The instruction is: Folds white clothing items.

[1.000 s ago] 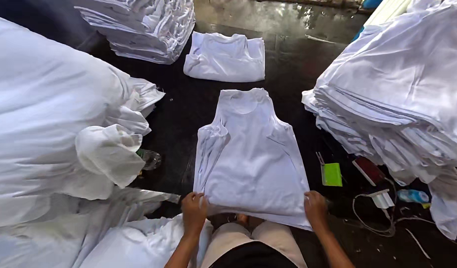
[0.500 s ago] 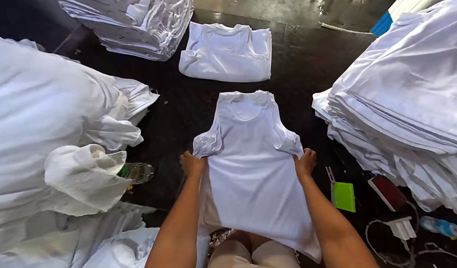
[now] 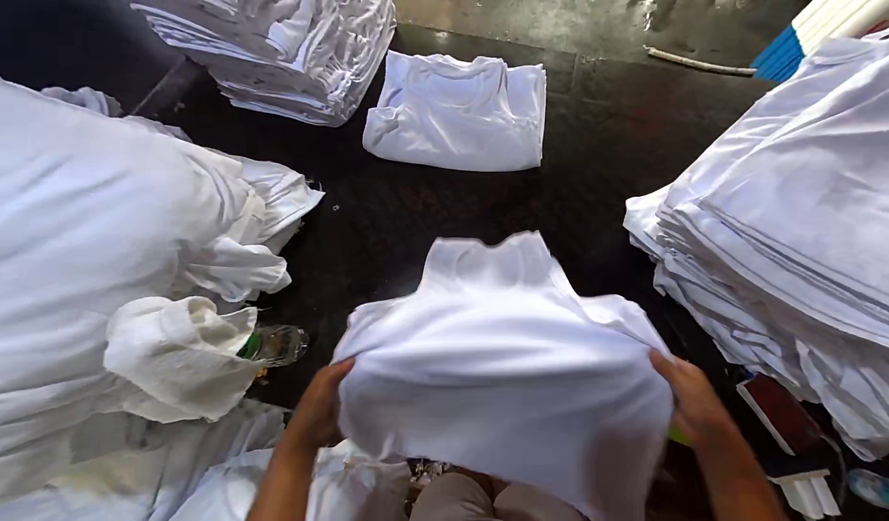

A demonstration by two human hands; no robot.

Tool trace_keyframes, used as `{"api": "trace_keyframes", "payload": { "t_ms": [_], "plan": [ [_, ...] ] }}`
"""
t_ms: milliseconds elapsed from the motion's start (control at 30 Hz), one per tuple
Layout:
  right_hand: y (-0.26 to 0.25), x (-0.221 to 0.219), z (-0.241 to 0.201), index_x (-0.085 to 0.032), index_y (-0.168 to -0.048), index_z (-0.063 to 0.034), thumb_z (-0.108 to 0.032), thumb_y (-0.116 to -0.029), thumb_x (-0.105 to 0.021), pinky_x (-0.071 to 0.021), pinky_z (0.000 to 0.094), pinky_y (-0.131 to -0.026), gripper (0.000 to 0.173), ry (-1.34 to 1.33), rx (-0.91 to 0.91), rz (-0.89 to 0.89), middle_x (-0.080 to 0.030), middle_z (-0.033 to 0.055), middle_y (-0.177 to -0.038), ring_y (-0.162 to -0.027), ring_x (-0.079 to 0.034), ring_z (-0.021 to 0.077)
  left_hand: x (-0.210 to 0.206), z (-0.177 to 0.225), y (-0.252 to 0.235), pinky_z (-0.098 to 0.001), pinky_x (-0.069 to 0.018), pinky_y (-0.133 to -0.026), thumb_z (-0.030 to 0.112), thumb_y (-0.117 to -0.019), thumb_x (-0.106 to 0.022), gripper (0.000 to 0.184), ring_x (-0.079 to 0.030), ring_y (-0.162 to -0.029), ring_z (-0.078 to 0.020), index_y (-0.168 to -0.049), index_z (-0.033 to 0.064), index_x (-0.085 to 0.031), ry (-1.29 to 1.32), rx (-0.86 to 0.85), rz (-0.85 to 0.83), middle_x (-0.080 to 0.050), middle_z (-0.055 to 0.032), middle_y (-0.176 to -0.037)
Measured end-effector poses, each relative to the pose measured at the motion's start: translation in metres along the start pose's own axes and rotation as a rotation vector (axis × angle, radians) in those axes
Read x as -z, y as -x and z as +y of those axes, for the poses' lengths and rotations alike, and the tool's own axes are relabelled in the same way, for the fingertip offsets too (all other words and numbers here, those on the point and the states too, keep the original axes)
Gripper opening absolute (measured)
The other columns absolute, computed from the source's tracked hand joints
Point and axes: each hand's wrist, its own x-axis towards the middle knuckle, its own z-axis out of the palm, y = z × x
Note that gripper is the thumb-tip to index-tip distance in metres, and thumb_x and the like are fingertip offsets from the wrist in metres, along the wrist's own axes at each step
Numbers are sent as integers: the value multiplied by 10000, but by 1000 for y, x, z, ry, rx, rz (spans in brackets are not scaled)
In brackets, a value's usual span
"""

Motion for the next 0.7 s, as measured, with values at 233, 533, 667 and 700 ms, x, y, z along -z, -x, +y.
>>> {"api": "trace_keyframes", "payload": {
  "t_ms": [233, 533, 667, 700],
  "plan": [
    [33, 18, -74, -693, -908, -193, -250, -1058, -450, -610, 200, -680, 291, -192, 125, -69, -746, -92, -797, -727, -705, -4, 7, 89, 41, -192, -608, -718, 274, -1052, -397, 289, -705, -791, 26, -992, 247, -678, 162, -208, -51, -750, 126, -859],
    [-24, 33, -171, -618, -1098, -220, -260, -1093, -405, -572, 291, -932, 217, -338, 571, -85, -708, -102, -1008, -996, -678, 34, -21, 227, -8, -249, -569, -860, 277, -1073, -329, 266, -672, -939, 3, -1131, 242, -586, 67, -639, -17, -701, 131, -979],
    [-42, 16, -184, -601, -1093, -172, -143, -1047, -461, -542, 292, -986, 149, -345, 703, -37, -697, -74, -1040, -1032, -671, 61, -24, 246, -43, -338, -521, -999, 273, -1011, -378, 273, -635, -1105, -74, -1221, 195, -535, 60, -780, -171, -673, 63, -1130],
    [-40, 9, -178, -611, -1054, -187, -136, -1034, -478, -553, 266, -937, 144, -316, 687, -3, -694, -98, -989, -975, -673, 37, -24, 239, -51, -332, -513, -1022, 300, -1004, -423, 304, -625, -1131, -67, -1265, 177, -520, 41, -785, -191, -660, 66, -1163]
  ]
}}
